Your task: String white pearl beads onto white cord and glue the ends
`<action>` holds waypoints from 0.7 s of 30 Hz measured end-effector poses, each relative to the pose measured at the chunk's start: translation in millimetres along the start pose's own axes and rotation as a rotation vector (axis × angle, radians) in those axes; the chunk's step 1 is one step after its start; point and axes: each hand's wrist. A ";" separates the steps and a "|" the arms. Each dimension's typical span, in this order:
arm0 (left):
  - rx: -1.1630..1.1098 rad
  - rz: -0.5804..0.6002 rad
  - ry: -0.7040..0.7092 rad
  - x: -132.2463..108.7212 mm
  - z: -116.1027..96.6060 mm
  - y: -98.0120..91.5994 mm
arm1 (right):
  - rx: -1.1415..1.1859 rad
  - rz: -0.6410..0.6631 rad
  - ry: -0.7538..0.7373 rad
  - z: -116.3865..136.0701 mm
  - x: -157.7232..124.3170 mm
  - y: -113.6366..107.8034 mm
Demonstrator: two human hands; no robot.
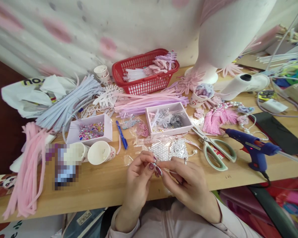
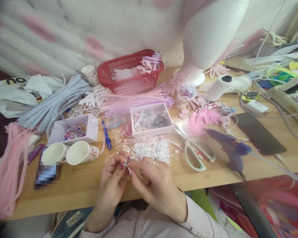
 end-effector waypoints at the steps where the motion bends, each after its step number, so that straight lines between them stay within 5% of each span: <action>1: 0.015 -0.005 0.009 -0.2 0.0 -0.1 | -0.001 0.000 0.003 0.2 -0.1 0.1; 21: 0.140 0.079 0.100 -2.9 4.7 -8.9 | 0.149 0.027 0.005 2.6 -3.0 -2.5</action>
Point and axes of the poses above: each hand's wrist, its own x-axis towards the middle knuckle, its own y-axis out of the palm, z = x × y, and after that the axes turned 10 degrees about z, right-handed
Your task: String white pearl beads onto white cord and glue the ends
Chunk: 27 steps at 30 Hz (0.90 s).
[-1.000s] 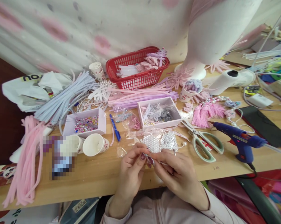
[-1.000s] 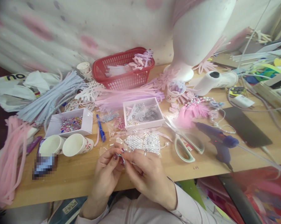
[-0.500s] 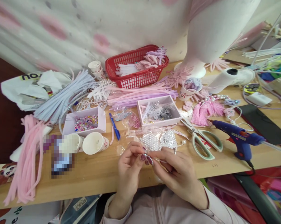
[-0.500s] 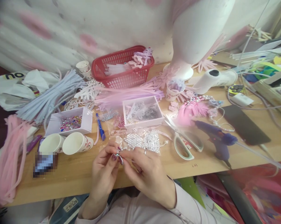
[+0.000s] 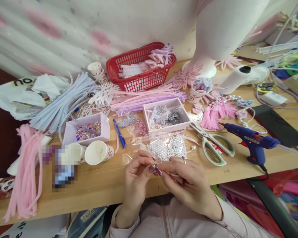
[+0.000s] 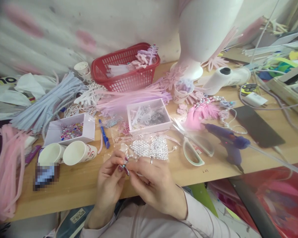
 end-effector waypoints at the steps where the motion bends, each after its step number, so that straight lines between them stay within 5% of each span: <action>1: -0.012 0.004 -0.003 -0.2 -0.2 0.1 | -0.001 0.003 0.000 -0.1 -0.2 0.1; 12: -0.181 -0.136 -0.067 2.2 -1.1 9.4 | -0.056 -0.012 -0.045 -6.7 3.5 1.9; 27: -0.189 -0.115 -0.087 5.6 0.5 5.7 | -0.134 0.028 -0.066 -12.3 1.8 2.9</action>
Point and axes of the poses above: each hand's wrist, its own x-axis towards the middle knuckle, its own y-axis out of the palm, z = x × y, and after that the axes turned 10 degrees about z, right-handed
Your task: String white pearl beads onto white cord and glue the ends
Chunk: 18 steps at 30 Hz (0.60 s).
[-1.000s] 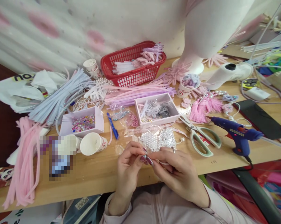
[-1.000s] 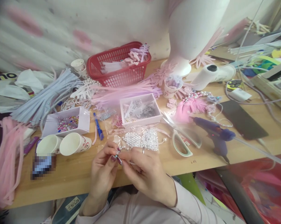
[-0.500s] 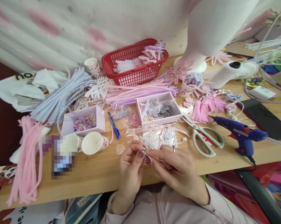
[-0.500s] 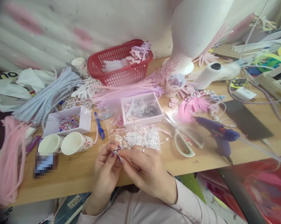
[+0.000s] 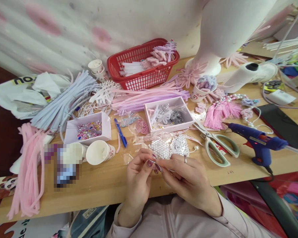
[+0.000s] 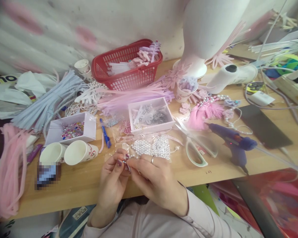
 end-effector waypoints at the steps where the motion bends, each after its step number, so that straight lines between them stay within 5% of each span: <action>1: 0.010 -0.004 0.006 0.1 0.8 -0.6 | 0.003 0.001 0.004 0.0 0.1 -0.2; 18: 0.259 0.047 0.094 -4.8 7.7 -7.7 | 0.129 0.014 0.097 3.2 1.0 -5.3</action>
Point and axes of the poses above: each hand's wrist, its own x-axis towards the middle knuckle, its own y-axis out of the palm, z = x × y, and after that the axes turned 10 degrees about z, right-handed
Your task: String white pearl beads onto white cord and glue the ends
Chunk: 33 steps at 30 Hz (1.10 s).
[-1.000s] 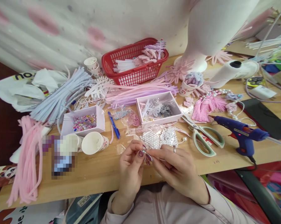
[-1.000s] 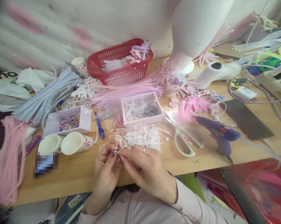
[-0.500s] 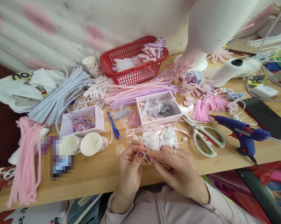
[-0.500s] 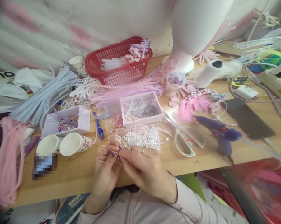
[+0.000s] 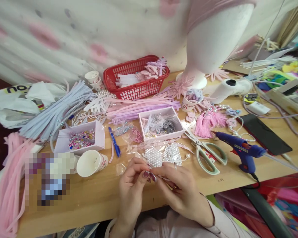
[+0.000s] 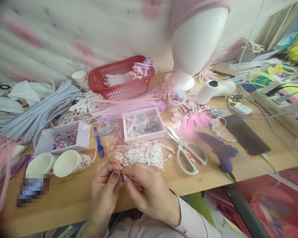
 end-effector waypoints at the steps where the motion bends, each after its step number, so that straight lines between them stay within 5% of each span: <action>1: 0.009 -0.001 0.007 0.4 -0.5 0.3 | 0.017 -0.005 -0.003 0.6 -0.1 -0.4; 9: -0.285 -0.149 -0.132 15.2 -22.2 4.3 | 0.120 -0.198 0.097 0.8 -4.0 0.4; 15: -0.385 -0.076 -0.276 12.1 -24.8 12.1 | 0.162 -0.263 0.169 1.1 -5.2 4.1; 20: -0.004 0.082 -0.121 6.2 -15.7 14.8 | 0.178 -0.208 0.183 4.5 -7.7 2.8; 24: 0.310 0.041 0.079 1.5 -13.1 13.0 | 0.095 -0.142 0.123 7.1 -11.1 1.7; 33: 0.315 0.033 0.134 -15.2 -5.6 18.2 | -0.160 -0.105 -0.098 9.3 -25.8 6.7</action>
Point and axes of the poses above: each hand's wrist, its own x-axis towards the middle knuckle, its own y-axis out of the palm, z = x × y, and after that the axes turned 10 degrees about z, right-handed
